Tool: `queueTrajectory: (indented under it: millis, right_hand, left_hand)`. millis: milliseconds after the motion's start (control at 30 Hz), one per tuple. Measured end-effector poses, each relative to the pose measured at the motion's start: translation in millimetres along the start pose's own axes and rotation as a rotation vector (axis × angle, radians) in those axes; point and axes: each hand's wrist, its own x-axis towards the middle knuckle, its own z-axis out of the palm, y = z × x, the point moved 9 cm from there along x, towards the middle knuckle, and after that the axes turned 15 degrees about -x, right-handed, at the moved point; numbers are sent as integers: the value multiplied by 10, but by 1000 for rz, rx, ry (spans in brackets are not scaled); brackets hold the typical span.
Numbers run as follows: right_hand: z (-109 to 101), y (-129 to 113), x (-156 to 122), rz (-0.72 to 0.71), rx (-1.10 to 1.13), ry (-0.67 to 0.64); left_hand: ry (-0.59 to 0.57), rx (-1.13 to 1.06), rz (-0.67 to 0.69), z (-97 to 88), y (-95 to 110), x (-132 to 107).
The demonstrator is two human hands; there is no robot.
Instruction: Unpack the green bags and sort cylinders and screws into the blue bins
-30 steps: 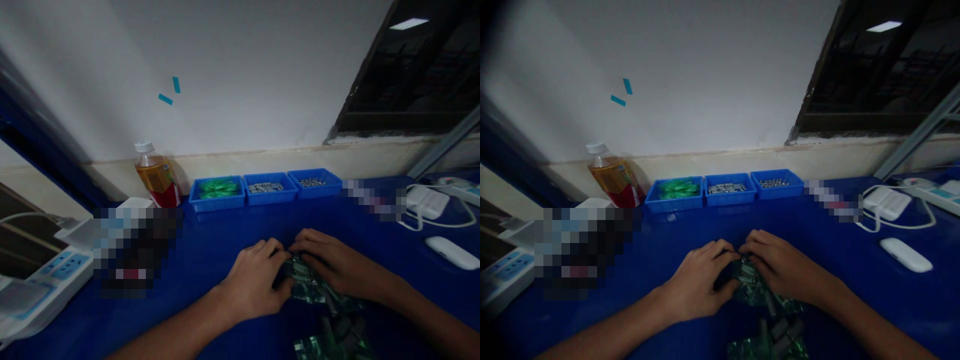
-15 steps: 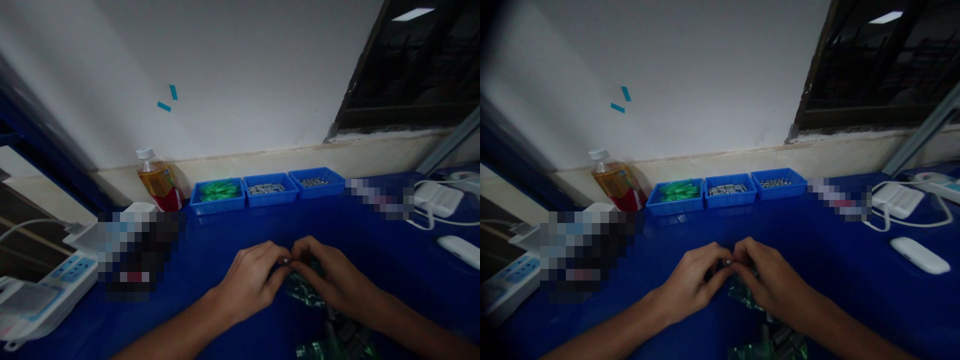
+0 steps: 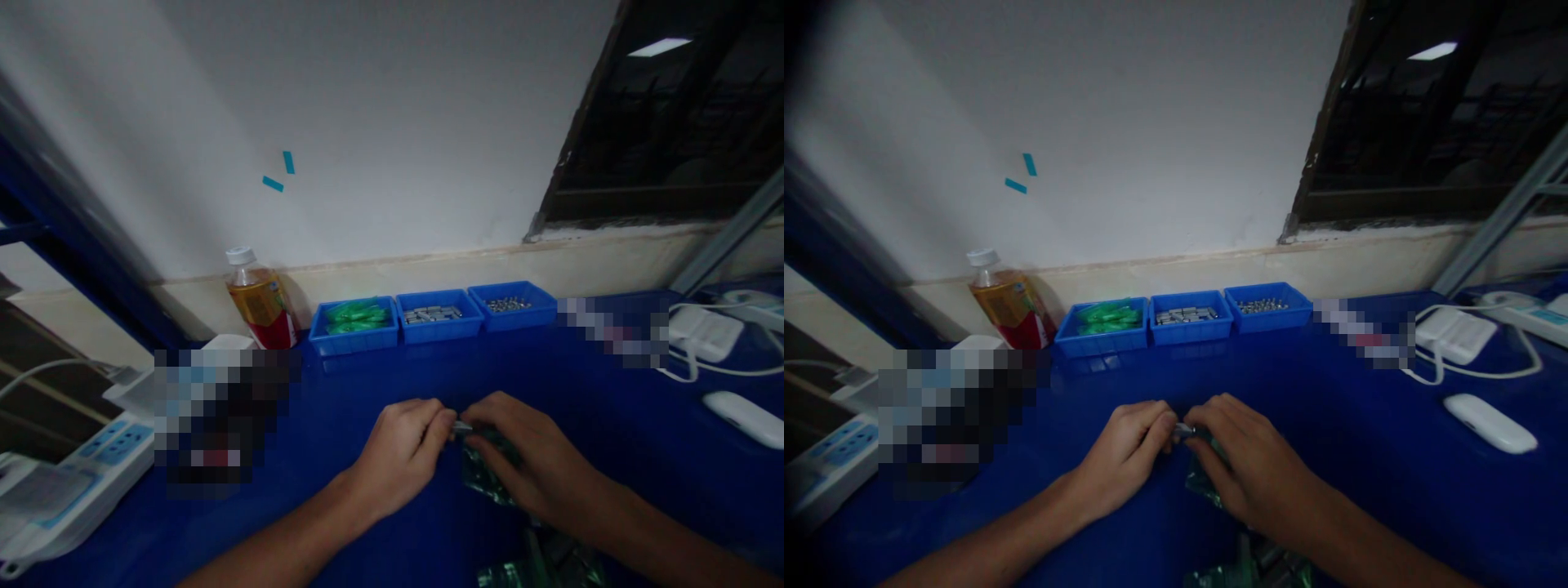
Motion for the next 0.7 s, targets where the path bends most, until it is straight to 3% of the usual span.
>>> queueTrajectory:
  millis: [133,267,367,467,600,700]
  right_hand:
    - [-42,97,51,47,-118,21]
    - [-60,394,243,146,-185,-10]
    - [6,680,479,264,-204,-136]
    - [-22,894,777,319,-309,-150]
    - [-30,1206,1170,340,-481,-163]
    - [76,1487,1385,374,-513,-258]
  left_hand:
    - [-33,-2,-31,32,-24,15]
    - [-103,91,-66,106,-34,-2]
    - [-168,234,-12,172,36,-37]
    - [-224,354,50,230,99,-68]
    - [-251,392,72,262,97,-68]
    - [-235,382,73,252,73,-56]
